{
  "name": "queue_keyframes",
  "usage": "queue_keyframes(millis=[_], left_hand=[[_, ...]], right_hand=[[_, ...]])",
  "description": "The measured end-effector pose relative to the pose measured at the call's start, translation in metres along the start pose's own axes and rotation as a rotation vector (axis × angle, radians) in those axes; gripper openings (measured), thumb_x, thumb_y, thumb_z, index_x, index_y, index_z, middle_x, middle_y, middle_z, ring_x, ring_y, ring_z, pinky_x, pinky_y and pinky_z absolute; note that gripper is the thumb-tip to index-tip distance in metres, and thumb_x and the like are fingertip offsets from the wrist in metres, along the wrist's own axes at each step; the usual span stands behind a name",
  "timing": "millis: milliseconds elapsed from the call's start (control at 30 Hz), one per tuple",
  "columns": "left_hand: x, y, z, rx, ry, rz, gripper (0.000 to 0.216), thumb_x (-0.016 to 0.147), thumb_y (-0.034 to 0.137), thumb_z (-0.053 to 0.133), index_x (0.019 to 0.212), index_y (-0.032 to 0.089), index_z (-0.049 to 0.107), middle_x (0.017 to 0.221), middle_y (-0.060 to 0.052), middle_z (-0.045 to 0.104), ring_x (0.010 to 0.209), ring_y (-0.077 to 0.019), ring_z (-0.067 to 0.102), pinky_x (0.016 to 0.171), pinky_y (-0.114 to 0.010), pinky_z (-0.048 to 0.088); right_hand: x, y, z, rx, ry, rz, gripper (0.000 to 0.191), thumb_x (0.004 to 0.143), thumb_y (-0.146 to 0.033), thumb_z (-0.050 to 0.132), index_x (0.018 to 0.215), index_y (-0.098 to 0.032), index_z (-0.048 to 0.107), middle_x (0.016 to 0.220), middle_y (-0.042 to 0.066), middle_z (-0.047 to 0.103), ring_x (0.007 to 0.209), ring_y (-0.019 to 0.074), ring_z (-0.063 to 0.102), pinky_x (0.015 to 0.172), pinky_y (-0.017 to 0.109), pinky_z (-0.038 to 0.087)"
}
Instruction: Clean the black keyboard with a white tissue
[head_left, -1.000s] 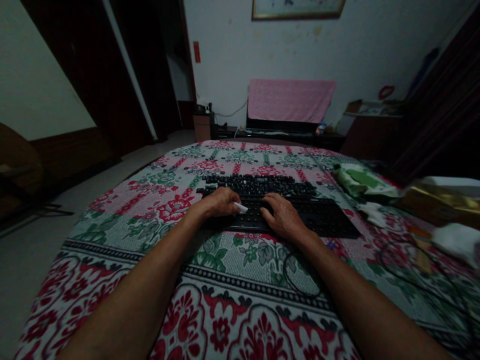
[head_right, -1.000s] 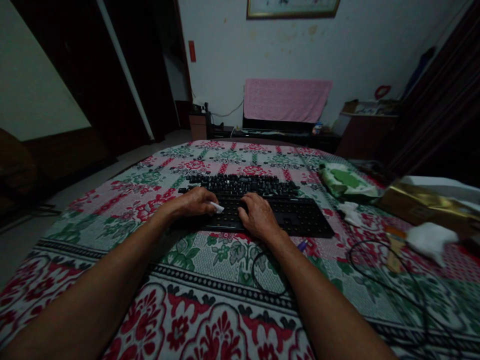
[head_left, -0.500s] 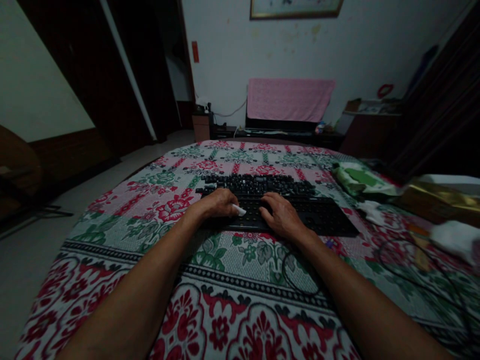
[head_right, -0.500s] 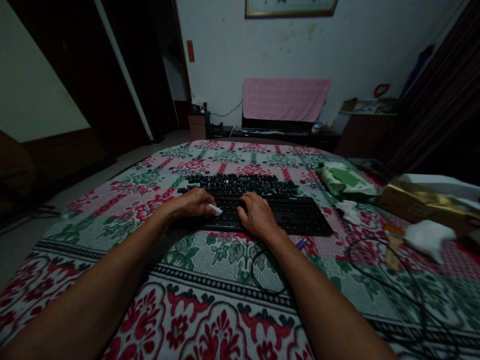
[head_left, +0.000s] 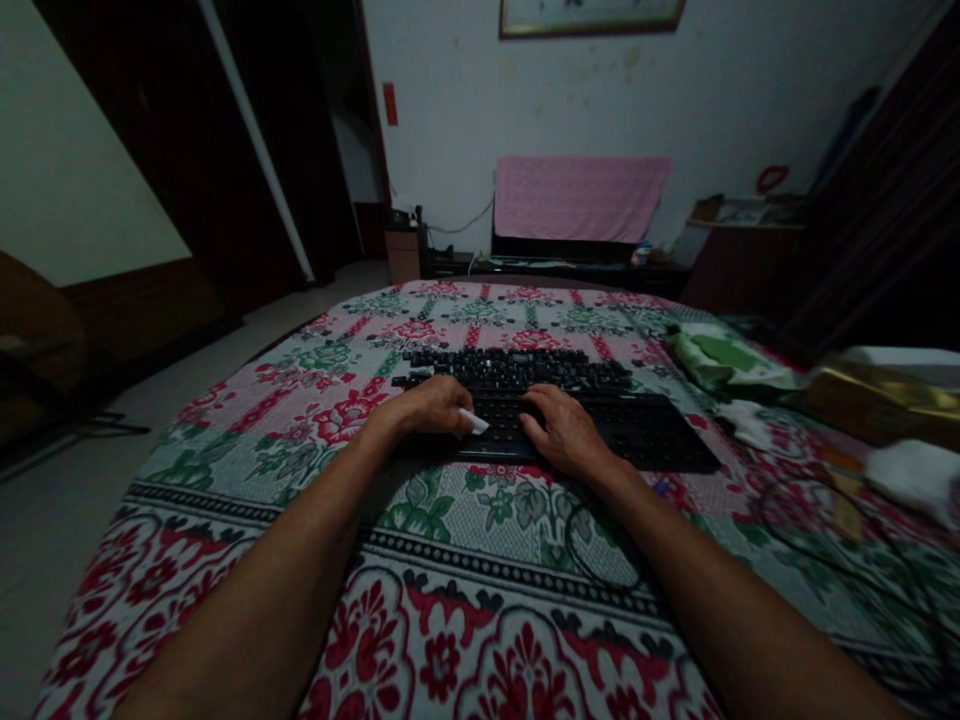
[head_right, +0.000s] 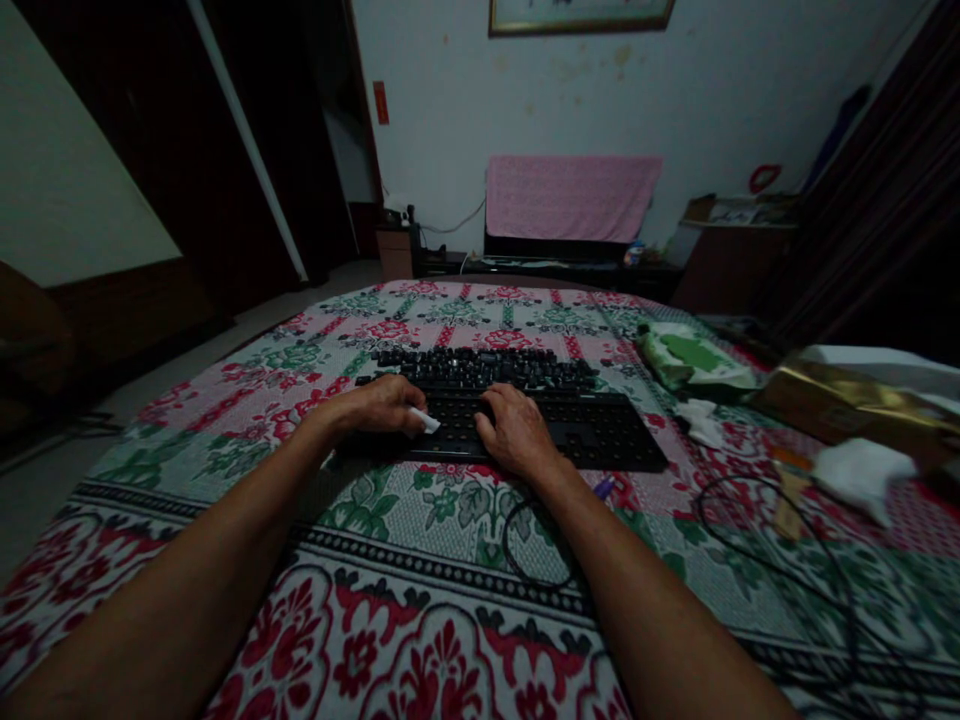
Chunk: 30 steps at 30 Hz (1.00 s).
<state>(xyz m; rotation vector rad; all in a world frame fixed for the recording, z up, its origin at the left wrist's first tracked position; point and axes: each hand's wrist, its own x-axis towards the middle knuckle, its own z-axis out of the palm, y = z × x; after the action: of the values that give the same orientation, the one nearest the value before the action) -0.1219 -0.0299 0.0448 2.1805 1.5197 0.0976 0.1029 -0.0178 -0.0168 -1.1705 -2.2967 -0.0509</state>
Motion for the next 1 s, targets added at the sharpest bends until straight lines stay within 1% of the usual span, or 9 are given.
queue_keyframes(millis=[133, 233, 333, 500, 600, 667, 767, 867, 1000], left_hand=[[0.001, 0.005, 0.002, 0.046, 0.002, 0.065, 0.02, 0.068, 0.032, 0.057, 0.075, 0.016, 0.067, 0.062, 0.002, 0.061, 0.058, -0.0108, 0.05, 0.053, -0.021, 0.033], [-0.002, 0.007, -0.002, 0.122, -0.008, 0.032, 0.018, 0.064, 0.026, 0.058, 0.076, 0.016, 0.068, 0.062, 0.002, 0.06, 0.057, -0.0111, 0.049, 0.052, -0.021, 0.032], [-0.004, 0.007, -0.003, 0.119, -0.011, 0.005, 0.021, 0.063, 0.023, 0.057, 0.079, 0.016, 0.068, 0.065, 0.002, 0.061, 0.058, -0.0109, 0.05, 0.051, -0.021, 0.032], [-0.001, 0.008, 0.003, 0.099, 0.021, 0.062, 0.024, 0.067, 0.03, 0.056, 0.082, 0.016, 0.068, 0.065, 0.001, 0.061, 0.059, -0.011, 0.05, 0.052, -0.02, 0.032], [-0.001, 0.011, 0.003, 0.177, 0.025, 0.077, 0.023, 0.065, 0.026, 0.056, 0.081, 0.016, 0.069, 0.065, 0.001, 0.061, 0.059, -0.0107, 0.05, 0.051, -0.02, 0.031], [-0.002, 0.012, 0.0, 0.208, 0.012, 0.053, 0.02, 0.063, 0.023, 0.057, 0.079, 0.016, 0.069, 0.064, 0.002, 0.06, 0.057, -0.0102, 0.049, 0.05, -0.02, 0.03], [-0.004, 0.01, -0.001, 0.156, 0.0, 0.005, 0.019, 0.064, 0.023, 0.057, 0.077, 0.016, 0.068, 0.062, 0.002, 0.059, 0.056, -0.0097, 0.048, 0.049, -0.02, 0.03], [-0.002, 0.009, 0.002, 0.068, 0.004, 0.015, 0.022, 0.067, 0.029, 0.056, 0.082, 0.017, 0.068, 0.063, 0.002, 0.059, 0.057, -0.0101, 0.049, 0.05, -0.02, 0.032], [0.0, 0.012, 0.006, 0.159, 0.028, 0.064, 0.024, 0.066, 0.027, 0.058, 0.084, 0.017, 0.068, 0.068, 0.0, 0.062, 0.059, -0.0112, 0.051, 0.052, -0.021, 0.033]], right_hand=[[0.0, -0.002, -0.001, -0.003, -0.001, -0.001, 0.027, 0.083, -0.026, 0.047, 0.103, -0.014, 0.06, 0.114, 0.013, 0.058, 0.106, 0.0229, 0.053, 0.093, 0.037, 0.042], [0.0, -0.003, -0.002, 0.008, 0.001, -0.002, 0.027, 0.083, -0.026, 0.047, 0.103, -0.014, 0.06, 0.114, 0.013, 0.058, 0.106, 0.023, 0.053, 0.093, 0.038, 0.041], [0.0, -0.003, -0.002, 0.013, 0.002, 0.006, 0.027, 0.083, -0.026, 0.047, 0.104, -0.014, 0.06, 0.114, 0.013, 0.058, 0.106, 0.0231, 0.053, 0.094, 0.039, 0.041], [0.001, -0.003, -0.001, 0.014, 0.002, -0.004, 0.027, 0.083, -0.026, 0.047, 0.104, -0.014, 0.06, 0.113, 0.013, 0.058, 0.105, 0.0232, 0.053, 0.094, 0.039, 0.041], [0.0, -0.002, -0.001, 0.014, 0.006, -0.001, 0.027, 0.083, -0.026, 0.048, 0.103, -0.015, 0.06, 0.113, 0.013, 0.058, 0.105, 0.0232, 0.053, 0.093, 0.039, 0.042], [0.0, -0.002, -0.001, 0.01, 0.0, 0.001, 0.027, 0.083, -0.026, 0.048, 0.103, -0.015, 0.06, 0.113, 0.012, 0.058, 0.105, 0.0228, 0.053, 0.093, 0.038, 0.042], [0.001, -0.002, -0.002, -0.003, -0.007, 0.004, 0.027, 0.083, -0.027, 0.047, 0.104, -0.014, 0.06, 0.114, 0.012, 0.058, 0.105, 0.0224, 0.053, 0.093, 0.037, 0.042], [0.001, -0.002, -0.002, -0.013, -0.011, 0.004, 0.027, 0.083, -0.026, 0.048, 0.104, -0.013, 0.06, 0.115, 0.013, 0.058, 0.106, 0.0226, 0.053, 0.094, 0.037, 0.042], [0.001, -0.003, -0.002, -0.015, -0.005, 0.001, 0.028, 0.083, -0.026, 0.047, 0.104, -0.013, 0.06, 0.115, 0.013, 0.058, 0.107, 0.023, 0.053, 0.094, 0.038, 0.042]])
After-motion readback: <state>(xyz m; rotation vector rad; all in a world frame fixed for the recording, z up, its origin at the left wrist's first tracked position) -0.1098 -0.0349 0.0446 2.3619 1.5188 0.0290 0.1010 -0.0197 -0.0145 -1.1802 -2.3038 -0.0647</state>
